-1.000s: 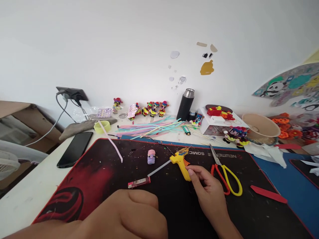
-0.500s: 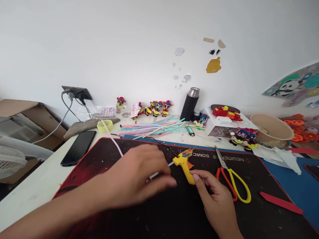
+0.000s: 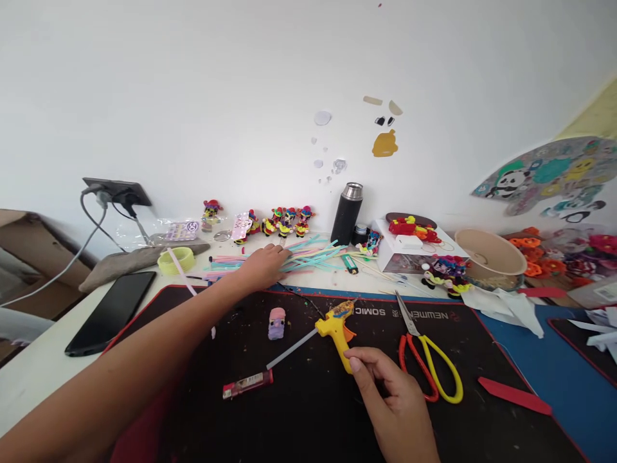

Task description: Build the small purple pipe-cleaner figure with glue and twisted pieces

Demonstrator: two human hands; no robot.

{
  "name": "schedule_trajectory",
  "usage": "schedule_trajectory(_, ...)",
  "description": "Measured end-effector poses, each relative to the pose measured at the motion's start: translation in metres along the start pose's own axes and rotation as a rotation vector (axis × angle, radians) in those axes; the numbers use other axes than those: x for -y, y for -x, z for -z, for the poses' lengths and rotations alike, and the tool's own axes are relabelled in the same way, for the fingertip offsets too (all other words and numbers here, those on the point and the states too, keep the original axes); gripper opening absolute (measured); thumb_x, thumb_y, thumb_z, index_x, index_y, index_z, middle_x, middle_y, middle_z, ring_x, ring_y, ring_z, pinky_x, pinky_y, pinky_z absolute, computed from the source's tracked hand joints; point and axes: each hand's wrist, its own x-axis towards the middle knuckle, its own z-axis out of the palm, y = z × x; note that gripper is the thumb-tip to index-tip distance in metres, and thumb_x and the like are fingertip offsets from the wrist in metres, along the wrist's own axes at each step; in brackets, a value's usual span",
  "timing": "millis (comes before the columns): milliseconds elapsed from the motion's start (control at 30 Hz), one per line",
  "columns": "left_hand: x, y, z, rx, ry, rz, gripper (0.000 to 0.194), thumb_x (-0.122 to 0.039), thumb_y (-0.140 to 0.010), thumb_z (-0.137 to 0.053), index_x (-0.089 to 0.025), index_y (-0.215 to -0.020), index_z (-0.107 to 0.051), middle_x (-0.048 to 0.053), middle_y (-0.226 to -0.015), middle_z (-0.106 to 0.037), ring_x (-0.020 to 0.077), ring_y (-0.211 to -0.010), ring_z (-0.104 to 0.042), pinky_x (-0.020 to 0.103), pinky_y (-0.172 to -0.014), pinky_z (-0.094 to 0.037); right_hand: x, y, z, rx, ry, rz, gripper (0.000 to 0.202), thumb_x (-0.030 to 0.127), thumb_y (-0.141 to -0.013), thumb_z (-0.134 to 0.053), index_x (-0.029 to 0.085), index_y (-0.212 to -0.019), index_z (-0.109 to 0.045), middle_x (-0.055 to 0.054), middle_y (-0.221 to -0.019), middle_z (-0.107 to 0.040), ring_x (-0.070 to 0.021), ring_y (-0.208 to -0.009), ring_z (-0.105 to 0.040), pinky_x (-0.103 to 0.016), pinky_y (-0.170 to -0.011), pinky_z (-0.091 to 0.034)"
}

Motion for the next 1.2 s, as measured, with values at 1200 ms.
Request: schedule_trajectory(1200, -0.003, -0.02, -0.006, -0.054, -0.243, -0.273, 0.026, -0.002, -0.091, -0.056, -0.02, -0.102, -0.071, 0.012, -0.108, -0.063, 0.0275, -0.099, -0.062, 0.036, -0.079, -0.048, 0.01, 0.001, -0.002, 0.069, -0.012, 0.029, 0.033, 0.044, -0.103, -0.055, 0.023, -0.097, -0.08, 0.001, -0.061, -0.058, -0.0156, -0.054, -0.056, -0.024, -0.053, -0.044)
